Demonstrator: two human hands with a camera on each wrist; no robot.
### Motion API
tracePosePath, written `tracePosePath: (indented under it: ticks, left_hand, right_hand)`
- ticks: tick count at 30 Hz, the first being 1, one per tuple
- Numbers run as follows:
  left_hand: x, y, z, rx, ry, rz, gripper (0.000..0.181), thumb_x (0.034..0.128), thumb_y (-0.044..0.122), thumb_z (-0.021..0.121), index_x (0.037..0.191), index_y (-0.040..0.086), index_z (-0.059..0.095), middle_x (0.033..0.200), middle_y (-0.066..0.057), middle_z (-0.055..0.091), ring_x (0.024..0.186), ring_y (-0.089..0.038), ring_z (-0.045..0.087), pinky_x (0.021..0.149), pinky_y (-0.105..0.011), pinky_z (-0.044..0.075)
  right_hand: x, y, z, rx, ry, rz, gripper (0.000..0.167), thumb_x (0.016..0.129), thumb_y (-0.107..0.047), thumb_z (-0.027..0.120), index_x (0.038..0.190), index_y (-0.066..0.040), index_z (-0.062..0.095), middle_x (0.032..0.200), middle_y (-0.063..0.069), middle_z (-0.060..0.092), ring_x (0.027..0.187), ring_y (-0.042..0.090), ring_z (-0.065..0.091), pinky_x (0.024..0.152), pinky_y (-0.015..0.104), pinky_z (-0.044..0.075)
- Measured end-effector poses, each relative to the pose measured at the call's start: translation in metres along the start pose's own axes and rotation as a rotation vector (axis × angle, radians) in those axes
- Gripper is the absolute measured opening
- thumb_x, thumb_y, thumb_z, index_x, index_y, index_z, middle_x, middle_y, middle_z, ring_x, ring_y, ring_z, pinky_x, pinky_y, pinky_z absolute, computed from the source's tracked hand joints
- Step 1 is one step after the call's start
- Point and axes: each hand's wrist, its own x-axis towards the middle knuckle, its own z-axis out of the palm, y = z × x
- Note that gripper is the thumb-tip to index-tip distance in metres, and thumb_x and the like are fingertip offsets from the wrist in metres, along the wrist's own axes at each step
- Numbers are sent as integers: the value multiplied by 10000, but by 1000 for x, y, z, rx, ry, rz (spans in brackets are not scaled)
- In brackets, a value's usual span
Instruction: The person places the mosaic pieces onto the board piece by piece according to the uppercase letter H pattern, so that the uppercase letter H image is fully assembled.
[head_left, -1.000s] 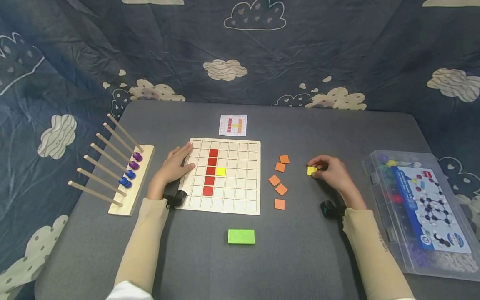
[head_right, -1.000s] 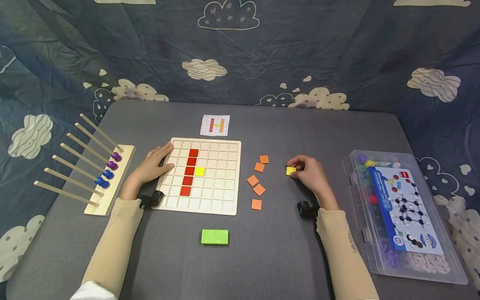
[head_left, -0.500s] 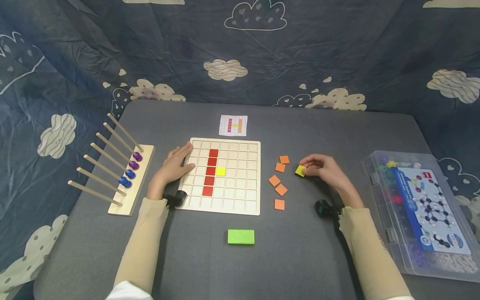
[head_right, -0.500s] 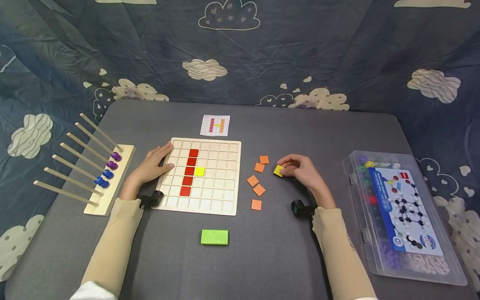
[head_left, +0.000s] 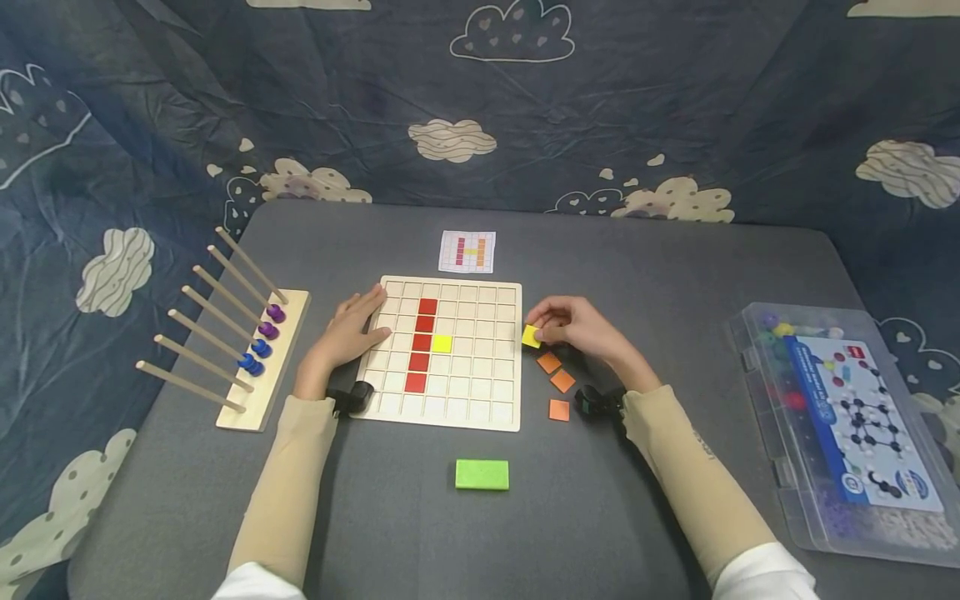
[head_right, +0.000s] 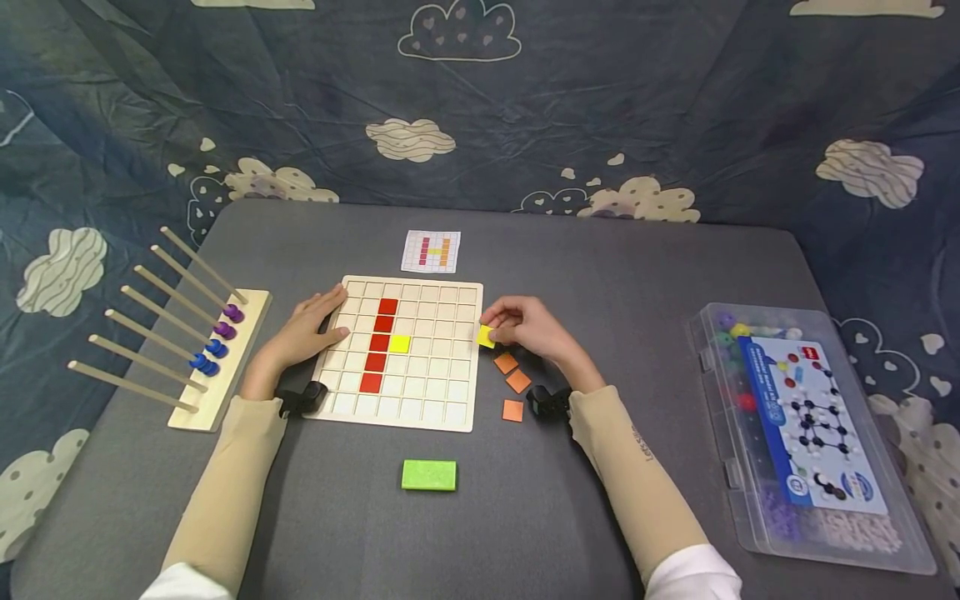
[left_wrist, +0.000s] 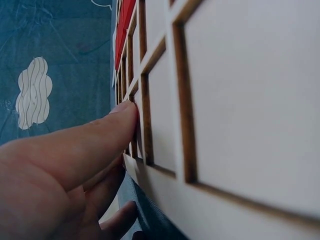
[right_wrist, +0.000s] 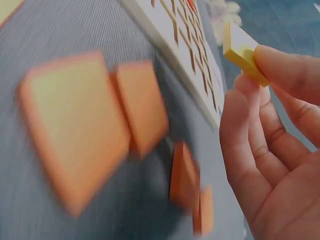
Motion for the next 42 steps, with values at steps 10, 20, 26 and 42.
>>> tracePosePath:
  ticks: [10, 20, 26, 42]
  left_hand:
    - [-2, 3, -1, -14, 2, -4, 650, 953, 140, 560, 1492, -27, 237, 1567, -183, 152, 1408, -453, 52, 1061, -667, 53]
    - [-1, 3, -1, -5, -2, -6, 641, 958, 147, 550, 1493, -22, 241, 1567, -177, 156, 1407, -448, 62, 1058, -671, 54]
    - [-1, 2, 0, 0, -3, -4, 639, 958, 151, 549, 1491, -27, 243, 1566, -180, 156, 1406, -451, 65, 1064, -661, 54]
    - [-1, 2, 0, -1, 0, -6, 650, 954, 152, 555, 1493, -23, 237, 1568, -180, 148, 1408, -450, 58, 1064, -663, 48]
  right_hand:
    - [39, -20, 39, -73, -115, -97, 142, 820, 58, 630, 950, 22, 672, 802, 87, 623, 660, 244, 563, 585, 293, 448]
    - [60, -29, 69, -213, -158, -51, 136, 793, 78, 612, 883, -5, 672, 736, 62, 608, 603, 181, 522, 561, 264, 429]
    - [60, -32, 78, -449, -107, -84, 156, 779, 43, 606, 833, -80, 685, 673, -5, 587, 633, 135, 507, 636, 275, 386]
    - [56, -13, 46, -44, -166, -75, 172, 834, 32, 650, 1005, 46, 656, 881, 118, 641, 728, 163, 567, 648, 253, 468]
